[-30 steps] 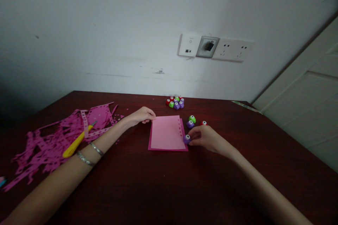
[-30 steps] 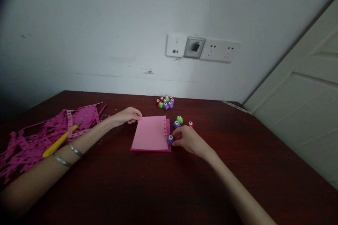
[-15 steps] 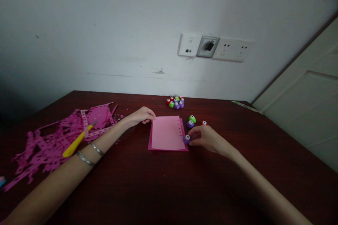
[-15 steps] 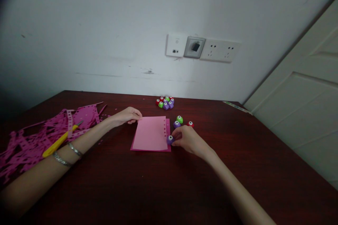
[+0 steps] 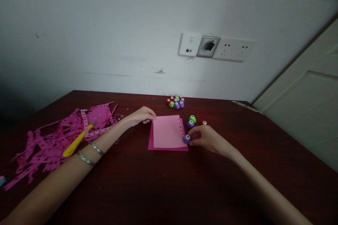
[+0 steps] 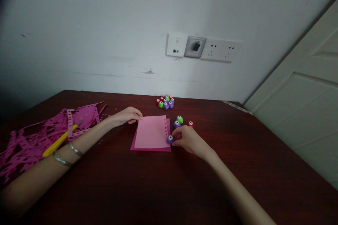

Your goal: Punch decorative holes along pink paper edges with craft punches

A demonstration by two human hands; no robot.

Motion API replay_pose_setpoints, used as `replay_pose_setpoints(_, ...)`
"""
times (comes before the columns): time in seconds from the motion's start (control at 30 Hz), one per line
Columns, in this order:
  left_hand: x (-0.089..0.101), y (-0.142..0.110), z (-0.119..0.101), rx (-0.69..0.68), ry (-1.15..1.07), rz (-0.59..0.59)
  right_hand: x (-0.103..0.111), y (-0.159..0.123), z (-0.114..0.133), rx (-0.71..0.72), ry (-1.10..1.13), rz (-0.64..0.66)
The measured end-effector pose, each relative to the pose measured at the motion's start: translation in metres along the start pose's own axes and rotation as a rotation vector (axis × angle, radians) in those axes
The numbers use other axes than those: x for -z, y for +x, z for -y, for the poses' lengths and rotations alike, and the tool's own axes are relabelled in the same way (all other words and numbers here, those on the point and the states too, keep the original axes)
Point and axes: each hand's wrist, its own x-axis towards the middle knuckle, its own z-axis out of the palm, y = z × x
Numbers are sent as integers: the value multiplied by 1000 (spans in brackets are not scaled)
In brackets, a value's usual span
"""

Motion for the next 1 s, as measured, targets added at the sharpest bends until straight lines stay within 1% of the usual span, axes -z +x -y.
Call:
replay_pose_setpoints(0.23, -3, -2, -3, -10, -7, 0, -4, 1, 4, -7, -15, 4)
replay_pose_setpoints(0.43, -4, 1, 2, -37, 22, 8, -7, 5, -4, 17, -17, 6)
replay_pose_setpoints(0.63, -5, 5, 7, -55, 127, -16, -9, 7, -7, 26, -100, -15)
replay_pose_setpoints(0.7, -7, 6, 6, -86, 210, -33, -9, 7, -7, 29, -100, -11)
replay_pose_setpoints(0.77, -10, 4, 4, -136, 363, -91, -10, 8, -9, 26, -96, -6)
replay_pose_setpoints(0.9, -28, -9, -7, -342, 850, -311, -11, 9, -13, 37, -100, -11)
replay_pose_setpoints(0.93, -35, -14, -10, -400, 945, -318, -10, 9, -12, 41, -101, -13)
replay_pose_setpoints(0.97, -41, -18, -12, -445, 1011, -281, -10, 8, -11, 41, -100, -12)
replay_pose_setpoints(1.0, -48, -22, -14, -470, 1052, -208, -10, 7, -10, 40, -97, -10)
